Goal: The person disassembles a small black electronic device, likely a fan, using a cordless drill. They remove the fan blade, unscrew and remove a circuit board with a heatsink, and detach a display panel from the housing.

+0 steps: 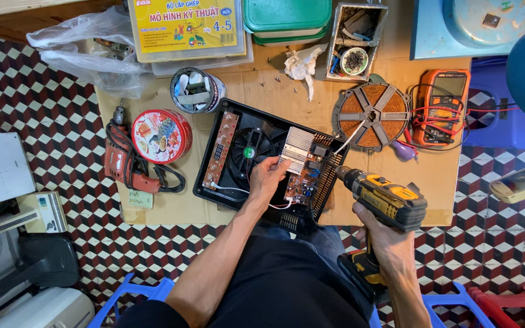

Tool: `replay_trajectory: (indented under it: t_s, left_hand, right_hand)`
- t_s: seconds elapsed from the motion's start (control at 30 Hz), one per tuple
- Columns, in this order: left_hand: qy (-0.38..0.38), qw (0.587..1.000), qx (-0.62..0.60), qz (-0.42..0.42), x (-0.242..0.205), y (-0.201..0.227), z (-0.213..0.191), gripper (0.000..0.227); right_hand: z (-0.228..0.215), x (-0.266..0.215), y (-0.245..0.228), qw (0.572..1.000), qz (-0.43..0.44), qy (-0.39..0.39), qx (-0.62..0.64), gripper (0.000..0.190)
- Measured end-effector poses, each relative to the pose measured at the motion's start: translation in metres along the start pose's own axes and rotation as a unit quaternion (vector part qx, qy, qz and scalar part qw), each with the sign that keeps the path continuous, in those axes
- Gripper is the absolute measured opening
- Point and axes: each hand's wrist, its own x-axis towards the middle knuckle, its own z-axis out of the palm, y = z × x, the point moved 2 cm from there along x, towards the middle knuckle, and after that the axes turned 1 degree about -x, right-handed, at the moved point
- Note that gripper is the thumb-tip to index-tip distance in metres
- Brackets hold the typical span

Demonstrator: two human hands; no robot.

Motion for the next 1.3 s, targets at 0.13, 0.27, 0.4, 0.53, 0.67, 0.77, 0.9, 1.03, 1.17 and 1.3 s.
replay_trajectory:
  t_s: [0.13, 0.27, 0.4, 0.53, 0.67, 0.77, 0.9, 1.03, 1.17, 1.3]
  left_hand:
    - [-0.019, 1.0, -0.016, -0.011, 0.001, 0.0, -0.001, 0.049]
    - [-0.038, 0.999, -0.003, -0.005, 0.001, 0.003, 0.001, 0.05]
    - [-0.033, 0.999, 0.003, 0.0, 0.001, 0.007, 0.003, 0.048]
    - [-0.035, 0.999, 0.008, -0.01, -0.001, 0.008, 0.002, 0.047]
    - [-0.035, 0.999, 0.013, -0.014, 0.001, 0.01, 0.006, 0.044]
    - [-0.03, 1.0, 0.002, -0.003, 0.0, 0.011, 0.007, 0.042]
    - [-0.012, 0.999, 0.047, -0.002, 0.0, 0.012, 0.006, 0.041]
    - [-0.02, 0.999, 0.05, 0.004, 0.003, 0.011, 0.006, 0.04]
    - [-0.03, 0.999, 0.02, 0.009, 0.005, 0.008, 0.007, 0.037]
    - [-0.038, 0.999, -0.004, -0.002, 0.005, 0.006, 0.006, 0.035]
  right_hand:
    - [-0.003, 0.001, -0.001, 1.0, -0.025, -0.013, 0.007, 0.027]
    - [-0.005, 0.0, 0.001, 1.0, -0.016, -0.017, 0.008, 0.026]
    - [0.0, 0.004, -0.003, 1.0, -0.008, -0.009, -0.008, 0.027]
    - [0.002, 0.007, -0.007, 0.999, -0.024, -0.022, -0.013, 0.026]
    - [-0.002, 0.007, -0.008, 0.999, -0.013, -0.025, -0.03, 0.026]
    - [-0.001, 0.006, -0.008, 0.999, -0.018, -0.029, -0.028, 0.026]
    - [0.0, 0.008, -0.007, 0.998, 0.004, -0.028, -0.053, 0.027]
    - [-0.001, 0.02, -0.011, 0.997, -0.028, -0.056, -0.041, 0.029]
    - [-0.013, 0.049, -0.025, 0.993, -0.025, -0.108, -0.027, 0.035]
    - [-0.026, 0.075, -0.036, 0.988, 0.035, -0.139, -0.062, 0.037]
